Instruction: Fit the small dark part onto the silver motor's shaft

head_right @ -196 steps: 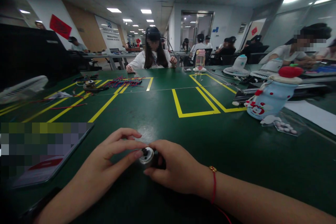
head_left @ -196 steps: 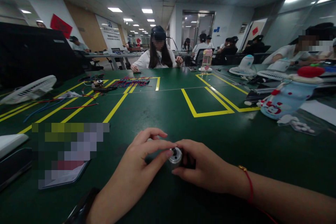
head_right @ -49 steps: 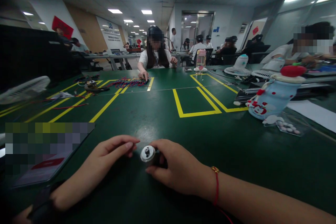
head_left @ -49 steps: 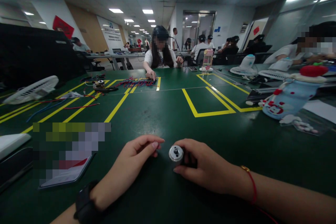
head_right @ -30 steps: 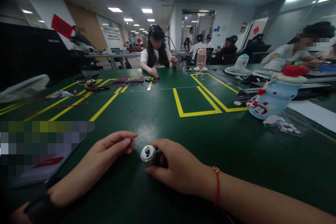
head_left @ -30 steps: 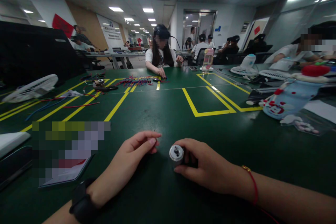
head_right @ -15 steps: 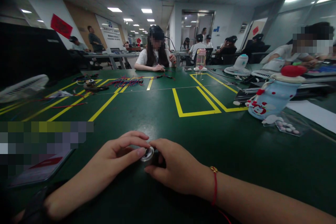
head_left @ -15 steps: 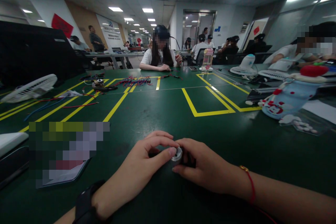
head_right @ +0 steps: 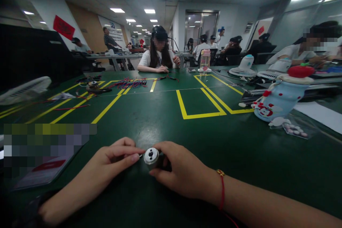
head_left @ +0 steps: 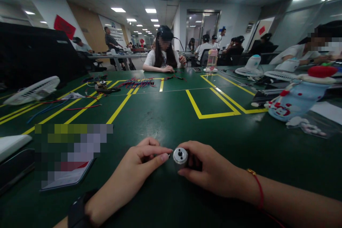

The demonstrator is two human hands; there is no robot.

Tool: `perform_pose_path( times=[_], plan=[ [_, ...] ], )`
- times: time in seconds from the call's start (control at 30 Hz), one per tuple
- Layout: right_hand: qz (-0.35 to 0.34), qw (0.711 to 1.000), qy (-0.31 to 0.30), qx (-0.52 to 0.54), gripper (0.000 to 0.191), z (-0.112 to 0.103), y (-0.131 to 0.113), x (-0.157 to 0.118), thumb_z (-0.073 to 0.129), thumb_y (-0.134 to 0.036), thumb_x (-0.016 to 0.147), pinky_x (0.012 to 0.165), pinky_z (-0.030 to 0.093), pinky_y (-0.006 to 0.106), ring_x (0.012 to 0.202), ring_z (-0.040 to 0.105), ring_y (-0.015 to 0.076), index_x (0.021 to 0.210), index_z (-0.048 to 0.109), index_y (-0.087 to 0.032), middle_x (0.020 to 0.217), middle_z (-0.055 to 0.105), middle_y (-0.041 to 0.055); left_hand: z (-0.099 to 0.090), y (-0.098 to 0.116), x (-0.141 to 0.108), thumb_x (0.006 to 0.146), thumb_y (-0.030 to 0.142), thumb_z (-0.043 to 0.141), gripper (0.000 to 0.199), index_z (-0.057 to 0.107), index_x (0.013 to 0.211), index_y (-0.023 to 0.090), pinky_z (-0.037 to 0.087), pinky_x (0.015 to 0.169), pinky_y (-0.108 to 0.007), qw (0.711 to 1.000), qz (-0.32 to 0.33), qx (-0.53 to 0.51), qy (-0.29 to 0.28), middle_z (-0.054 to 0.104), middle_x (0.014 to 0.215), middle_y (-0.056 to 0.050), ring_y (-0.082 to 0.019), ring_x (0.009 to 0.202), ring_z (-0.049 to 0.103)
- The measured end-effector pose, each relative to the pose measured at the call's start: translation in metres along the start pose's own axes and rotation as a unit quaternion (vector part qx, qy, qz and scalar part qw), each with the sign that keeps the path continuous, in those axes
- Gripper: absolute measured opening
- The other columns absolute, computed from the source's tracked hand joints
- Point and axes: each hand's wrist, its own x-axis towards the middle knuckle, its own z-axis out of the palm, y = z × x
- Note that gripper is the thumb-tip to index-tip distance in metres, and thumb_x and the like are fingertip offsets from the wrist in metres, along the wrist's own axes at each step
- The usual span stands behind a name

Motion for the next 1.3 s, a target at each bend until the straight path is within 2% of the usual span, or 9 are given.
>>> perform_pose_path(
  times=[0.47,0.63,0.73,0.87,0.93,1.0,1.13,1.23,1.3],
  plan=[
    [0.018,1.0,-0.001,0.005,0.032,0.0,-0.001,0.0,0.068,-0.02,0.078,0.062,0.043,0.027,0.073,0.054,0.0143,0.108,0.057,-0.02,0.092,0.06,0.0023,0.006,-0.01,0.003,0.085,0.025,0.059,0.017,0.076,0.085,0.029,0.042,0.079,-0.029,0.99,0.07,0.107,-0.06,0.056,0.094,-0.002,-0.02,0.09,0.054],
    [0.021,1.0,-0.006,0.007,0.033,-0.001,-0.003,0.0,0.067,-0.02,0.078,0.063,0.044,0.027,0.074,0.054,0.0146,0.109,0.057,-0.021,0.094,0.06,0.0025,-0.002,-0.007,0.003,0.086,0.025,0.058,0.022,0.074,0.099,0.031,0.043,0.079,-0.03,0.992,0.056,0.087,-0.068,0.06,0.096,-0.002,-0.02,0.09,0.057],
    [0.016,1.0,-0.005,0.006,0.034,-0.002,-0.003,-0.001,0.067,-0.02,0.078,0.063,0.044,0.027,0.074,0.054,0.0144,0.11,0.056,-0.022,0.094,0.06,0.0021,-0.006,-0.007,0.004,0.087,0.029,0.056,0.024,0.072,0.104,0.029,0.043,0.081,-0.032,0.999,0.017,0.032,-0.007,0.064,0.098,-0.003,-0.022,0.091,0.058],
    [0.018,1.0,-0.003,0.009,0.033,-0.002,-0.003,-0.001,0.067,-0.021,0.078,0.064,0.044,0.027,0.074,0.054,0.0147,0.109,0.056,-0.021,0.096,0.06,0.0027,-0.007,-0.018,0.007,0.085,0.033,0.057,0.025,0.07,0.104,0.023,0.044,0.068,-0.028,0.984,-0.075,-0.126,0.101,0.067,0.088,-0.004,-0.019,0.078,0.059],
    [0.016,1.0,-0.004,0.011,0.033,-0.002,-0.004,-0.001,0.067,-0.02,0.078,0.064,0.044,0.026,0.075,0.054,0.0146,0.109,0.056,-0.021,0.096,0.06,0.0031,-0.007,-0.025,0.01,0.084,0.03,0.059,0.024,0.069,0.104,0.021,0.044,0.064,-0.025,0.968,-0.088,-0.206,0.113,0.066,0.088,-0.004,-0.016,0.074,0.058],
    [0.014,1.0,-0.003,0.009,0.033,-0.002,-0.004,-0.001,0.067,-0.019,0.077,0.064,0.044,0.026,0.074,0.054,0.0142,0.108,0.056,-0.021,0.096,0.06,0.0029,-0.007,-0.03,0.011,0.083,0.026,0.059,0.022,0.068,0.102,0.02,0.045,0.065,-0.025,0.961,-0.088,-0.239,0.107,0.066,0.09,-0.004,-0.015,0.074,0.058],
    [0.013,1.0,-0.002,0.009,0.032,-0.003,-0.005,-0.001,0.066,-0.018,0.077,0.063,0.044,0.025,0.073,0.053,0.0135,0.107,0.056,-0.021,0.094,0.059,0.0018,-0.011,-0.027,0.011,0.084,0.024,0.056,0.018,0.069,0.096,0.019,0.045,0.066,-0.026,0.976,-0.076,-0.188,0.076,0.066,0.087,-0.003,-0.016,0.075,0.059],
    [0.01,1.0,-0.003,0.008,0.032,-0.003,-0.005,-0.001,0.066,-0.018,0.077,0.063,0.044,0.025,0.073,0.054,0.0134,0.107,0.056,-0.021,0.093,0.059,0.0015,-0.014,-0.016,0.007,0.086,0.026,0.053,0.019,0.069,0.096,0.021,0.045,0.069,-0.027,0.997,-0.043,-0.063,0.012,0.065,0.084,-0.002,-0.019,0.079,0.06],
    [0.009,1.0,-0.001,0.006,0.032,-0.002,-0.004,-0.001,0.066,-0.018,0.077,0.063,0.044,0.025,0.073,0.054,0.0135,0.107,0.056,-0.021,0.093,0.059,0.0014,-0.015,-0.009,0.004,0.085,0.023,0.053,0.018,0.068,0.096,0.024,0.044,0.072,-0.028,0.999,0.011,0.031,-0.036,0.065,0.092,-0.002,-0.019,0.082,0.059]
  ],
)
